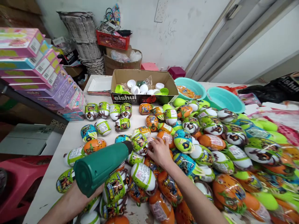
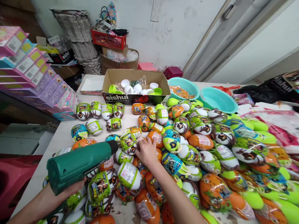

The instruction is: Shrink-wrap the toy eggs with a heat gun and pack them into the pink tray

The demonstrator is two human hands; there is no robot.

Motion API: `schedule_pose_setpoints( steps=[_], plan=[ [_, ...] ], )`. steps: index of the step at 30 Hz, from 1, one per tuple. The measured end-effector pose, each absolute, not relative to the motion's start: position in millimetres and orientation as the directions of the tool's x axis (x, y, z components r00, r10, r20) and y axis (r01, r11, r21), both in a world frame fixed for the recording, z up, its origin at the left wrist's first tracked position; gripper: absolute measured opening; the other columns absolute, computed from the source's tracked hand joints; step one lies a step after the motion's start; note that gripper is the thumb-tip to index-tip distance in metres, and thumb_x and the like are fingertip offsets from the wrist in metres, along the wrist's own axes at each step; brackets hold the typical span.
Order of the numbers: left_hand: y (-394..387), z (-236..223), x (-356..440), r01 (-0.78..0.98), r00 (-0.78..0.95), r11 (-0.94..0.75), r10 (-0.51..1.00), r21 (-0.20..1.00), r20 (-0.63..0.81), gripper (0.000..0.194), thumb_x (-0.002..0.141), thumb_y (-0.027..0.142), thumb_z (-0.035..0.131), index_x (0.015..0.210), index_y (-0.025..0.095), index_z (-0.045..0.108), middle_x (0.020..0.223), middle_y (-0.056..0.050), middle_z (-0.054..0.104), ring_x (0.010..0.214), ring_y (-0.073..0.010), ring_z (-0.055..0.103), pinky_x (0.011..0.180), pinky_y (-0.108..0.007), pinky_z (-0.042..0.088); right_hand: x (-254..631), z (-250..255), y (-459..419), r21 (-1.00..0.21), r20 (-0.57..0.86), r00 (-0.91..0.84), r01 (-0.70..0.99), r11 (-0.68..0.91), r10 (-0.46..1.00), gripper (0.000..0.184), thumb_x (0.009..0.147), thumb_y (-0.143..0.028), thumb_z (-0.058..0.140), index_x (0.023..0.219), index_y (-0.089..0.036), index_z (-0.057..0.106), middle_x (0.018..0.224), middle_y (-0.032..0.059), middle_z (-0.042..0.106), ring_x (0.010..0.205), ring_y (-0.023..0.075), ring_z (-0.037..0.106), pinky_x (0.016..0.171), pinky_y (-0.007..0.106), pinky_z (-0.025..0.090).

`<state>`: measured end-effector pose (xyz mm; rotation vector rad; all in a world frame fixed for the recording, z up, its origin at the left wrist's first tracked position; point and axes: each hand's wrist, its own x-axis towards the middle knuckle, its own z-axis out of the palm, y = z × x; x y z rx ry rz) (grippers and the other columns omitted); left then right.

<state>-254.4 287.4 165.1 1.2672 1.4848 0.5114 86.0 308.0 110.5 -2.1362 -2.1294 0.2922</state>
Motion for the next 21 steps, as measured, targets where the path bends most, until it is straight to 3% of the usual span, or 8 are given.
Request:
schedule_pose_setpoints(
  steps=[3, 7, 10, 12, 14, 16, 18, 21],
  plan=[
    [277, 167, -265, 0.506, 0.238, 0.295, 0.855, 0.811, -0.460, 0.037, 0.064, 0.056, 0.076, 0.083, 0.024, 0.080, 0.089, -0.008, 0.081, 0.082, -0.0322, 0.074, 0.084, -0.039, 0.059, 83, 102, 312, -0.192, -0.068, 0.027, 0.981, -0.040, 0.997, 0.014, 0.079, -0.021, 0.059, 0.092, -0.018, 0.062, 0.094, 0.0128, 0.068, 0.098, 0.0308, 0.057, 0.092, 0.049, 0.038],
    [270, 182, -263, 0.488, 0.295, 0.319, 0.816, 0.812, -0.497, 0.037, 0.071, 0.054, 0.071, 0.090, 0.024, 0.079, 0.097, -0.008, 0.080, 0.094, -0.0314, 0.070, 0.093, -0.039, 0.054, 90, 105, 313, -0.250, 0.055, -0.067, 0.965, 0.078, 0.996, 0.024, 0.084, -0.012, 0.047, 0.104, -0.018, 0.060, 0.097, 0.0127, 0.066, 0.092, 0.0266, 0.058, 0.080, 0.037, 0.045],
    [275, 193, -258, 0.411, 0.325, 0.383, 0.786, 0.827, -0.526, 0.031, 0.075, 0.047, 0.070, 0.092, 0.022, 0.078, 0.097, -0.007, 0.078, 0.094, -0.0288, 0.068, 0.090, -0.035, 0.053, 97, 115, 310, -0.418, 0.184, -0.171, 0.878, 0.234, 0.968, 0.026, 0.089, -0.015, 0.044, 0.107, -0.020, 0.061, 0.106, 0.0120, 0.067, 0.101, 0.0261, 0.059, 0.090, 0.039, 0.046],
    [280, 199, -256, 0.363, 0.335, 0.400, 0.787, 0.842, -0.518, 0.026, 0.076, 0.044, 0.067, 0.076, 0.020, 0.077, 0.090, -0.006, 0.077, 0.085, -0.0260, 0.067, 0.083, -0.032, 0.054, 102, 119, 307, -0.610, 0.203, -0.083, 0.769, 0.192, 0.976, 0.025, 0.088, -0.019, 0.047, 0.106, -0.022, 0.063, 0.105, 0.0098, 0.069, 0.100, 0.0249, 0.062, 0.092, 0.041, 0.048],
    [281, 206, -257, 0.304, 0.299, 0.415, 0.813, 0.857, -0.500, 0.026, 0.075, 0.041, 0.068, 0.061, 0.019, 0.072, 0.083, -0.005, 0.075, 0.074, -0.0224, 0.064, 0.074, -0.030, 0.053, 108, 119, 304, -0.822, 0.110, 0.085, 0.567, 0.043, 0.990, 0.022, 0.083, -0.024, 0.053, 0.102, -0.022, 0.065, 0.101, 0.0079, 0.071, 0.095, 0.0239, 0.066, 0.090, 0.042, 0.052],
    [277, 211, -259, 0.245, 0.241, 0.461, 0.823, 0.853, -0.515, 0.023, 0.072, 0.039, 0.069, 0.060, 0.019, 0.070, 0.080, -0.004, 0.073, 0.067, -0.0196, 0.061, 0.067, -0.028, 0.051, 112, 115, 301, -0.951, -0.058, 0.209, 0.287, -0.118, 0.976, 0.023, 0.075, -0.029, 0.063, 0.097, -0.021, 0.066, 0.097, 0.0071, 0.073, 0.090, 0.0242, 0.068, 0.084, 0.041, 0.055],
    [269, 217, -261, 0.217, 0.216, 0.503, 0.811, 0.837, -0.543, 0.019, 0.070, 0.037, 0.070, 0.071, 0.019, 0.072, 0.072, -0.002, 0.071, 0.064, -0.0189, 0.060, 0.065, -0.028, 0.050, 116, 109, 297, -0.975, -0.198, 0.272, 0.047, -0.218, 0.942, 0.030, 0.065, -0.033, 0.072, 0.092, -0.020, 0.067, 0.092, 0.0067, 0.074, 0.086, 0.0248, 0.069, 0.079, 0.040, 0.057],
    [260, 226, -255, 0.212, 0.271, 0.512, 0.788, 0.833, -0.553, 0.021, 0.069, 0.037, 0.069, 0.076, 0.019, 0.074, 0.066, -0.001, 0.069, 0.060, -0.0187, 0.058, 0.063, -0.029, 0.049, 117, 102, 292, -0.953, -0.302, 0.328, -0.140, -0.270, 0.895, 0.038, 0.055, -0.033, 0.080, 0.087, -0.018, 0.067, 0.085, 0.0059, 0.074, 0.079, 0.0236, 0.070, 0.074, 0.038, 0.057]
  ],
)
